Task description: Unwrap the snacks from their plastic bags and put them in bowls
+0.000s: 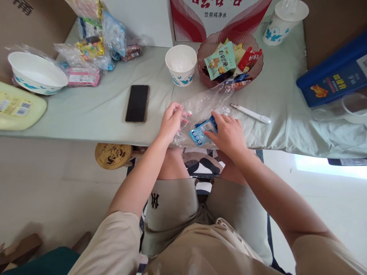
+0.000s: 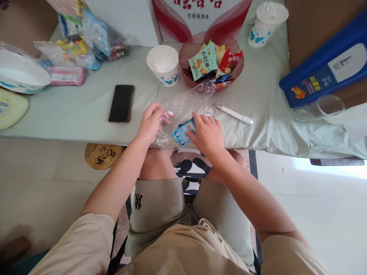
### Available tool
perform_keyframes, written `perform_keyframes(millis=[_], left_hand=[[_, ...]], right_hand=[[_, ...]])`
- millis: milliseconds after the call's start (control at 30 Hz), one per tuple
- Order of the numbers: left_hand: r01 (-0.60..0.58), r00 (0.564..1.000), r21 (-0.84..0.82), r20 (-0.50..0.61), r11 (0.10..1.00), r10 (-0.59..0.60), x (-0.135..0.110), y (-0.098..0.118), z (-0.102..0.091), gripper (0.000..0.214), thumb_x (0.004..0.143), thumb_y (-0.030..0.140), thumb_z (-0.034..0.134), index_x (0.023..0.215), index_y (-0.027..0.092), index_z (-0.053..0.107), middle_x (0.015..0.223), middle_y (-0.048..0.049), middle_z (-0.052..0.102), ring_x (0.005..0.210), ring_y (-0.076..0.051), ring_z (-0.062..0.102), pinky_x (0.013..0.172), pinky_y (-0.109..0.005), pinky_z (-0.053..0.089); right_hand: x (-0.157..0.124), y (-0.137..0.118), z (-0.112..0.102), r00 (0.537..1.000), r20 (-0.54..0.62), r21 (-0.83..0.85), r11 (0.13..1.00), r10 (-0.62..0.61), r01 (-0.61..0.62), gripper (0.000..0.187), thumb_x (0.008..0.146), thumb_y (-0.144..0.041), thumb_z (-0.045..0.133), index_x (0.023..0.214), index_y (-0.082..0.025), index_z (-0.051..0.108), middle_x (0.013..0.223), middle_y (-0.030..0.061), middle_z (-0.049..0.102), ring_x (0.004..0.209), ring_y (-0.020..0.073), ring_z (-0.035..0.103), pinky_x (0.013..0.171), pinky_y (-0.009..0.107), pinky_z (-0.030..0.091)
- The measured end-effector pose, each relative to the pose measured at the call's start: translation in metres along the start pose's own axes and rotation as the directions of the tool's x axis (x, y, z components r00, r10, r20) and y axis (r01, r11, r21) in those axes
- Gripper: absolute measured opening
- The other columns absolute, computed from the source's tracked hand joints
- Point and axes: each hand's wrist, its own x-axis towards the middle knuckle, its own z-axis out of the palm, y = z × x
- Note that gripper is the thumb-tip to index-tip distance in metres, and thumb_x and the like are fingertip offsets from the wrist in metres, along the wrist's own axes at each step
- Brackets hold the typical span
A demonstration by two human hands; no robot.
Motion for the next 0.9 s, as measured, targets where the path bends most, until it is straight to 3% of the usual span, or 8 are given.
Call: perform_keyframes(millis=[200, 433, 567, 700, 900], left_hand=[[-0.078, 0.995, 0.030, -0.061, 0.997, 0.079, 0.009, -0.012, 0.002, 0.025, 0.099, 0.048, 0.049, 0.092, 0.024, 0.052, 0.069, 0.0025, 0.064, 0.046, -0.009, 0.056, 0.044, -0.021, 0.039], [-0.141, 0.985, 0.070, -0.091, 0.988, 0.147, 0.000, -0.012, 0.002, 0.021, 0.098, 0.043, 0.052, 0.087, 0.025, 0.052, 0.061, 0.0056, 0.059, 0.040, -0.007, 0.048, 0.042, -0.021, 0.037], [-0.149, 0.980, 0.108, -0.116, 0.983, 0.161, -0.003, -0.010, 0.004, 0.019, 0.099, 0.039, 0.050, 0.087, 0.025, 0.051, 0.060, 0.0060, 0.060, 0.041, -0.007, 0.048, 0.045, -0.021, 0.039], [-0.149, 0.977, 0.142, -0.130, 0.979, 0.167, -0.003, -0.010, 0.004, 0.015, 0.098, 0.034, 0.049, 0.087, 0.024, 0.051, 0.060, 0.0063, 0.060, 0.041, -0.008, 0.047, 0.047, -0.022, 0.038], [-0.243, 0.955, 0.335, -0.082, 0.910, 0.285, -0.006, -0.009, 0.006, 0.012, 0.095, 0.027, 0.047, 0.086, 0.023, 0.053, 0.056, 0.0049, 0.058, 0.054, -0.012, 0.057, 0.059, -0.025, 0.040]], right_hand=[[-0.011, 0.017, 0.001, 0.994, -0.108, 0.076, 0.997, 0.034, -0.026, 0.059, 0.090, -0.048, 0.058, 0.142, -0.022, 0.049, 0.113, 0.0152, 0.066, 0.096, 0.0339, 0.063, 0.081, 0.047, 0.048], [-0.020, 0.035, -0.007, 0.995, -0.034, 0.176, 0.981, 0.091, -0.084, 0.033, 0.082, -0.044, 0.066, 0.107, -0.022, 0.059, 0.100, 0.0101, 0.067, 0.082, 0.0282, 0.062, 0.069, 0.039, 0.048], [-0.027, 0.039, -0.010, 0.999, -0.020, 0.256, 0.966, 0.043, -0.036, 0.035, 0.083, -0.040, 0.064, 0.114, -0.023, 0.061, 0.103, 0.0100, 0.067, 0.089, 0.0285, 0.065, 0.076, 0.040, 0.050], [-0.034, 0.041, -0.017, 0.999, -0.003, 0.332, 0.942, -0.054, 0.052, 0.026, 0.087, -0.036, 0.061, 0.109, -0.022, 0.064, 0.104, 0.0099, 0.066, 0.090, 0.0262, 0.066, 0.081, 0.040, 0.052], [-0.055, 0.059, -0.037, 0.993, 0.041, 0.445, 0.891, -0.114, 0.083, 0.020, 0.088, -0.030, 0.062, 0.107, -0.024, 0.061, 0.098, 0.0063, 0.073, 0.089, 0.0247, 0.070, 0.077, 0.039, 0.056]])
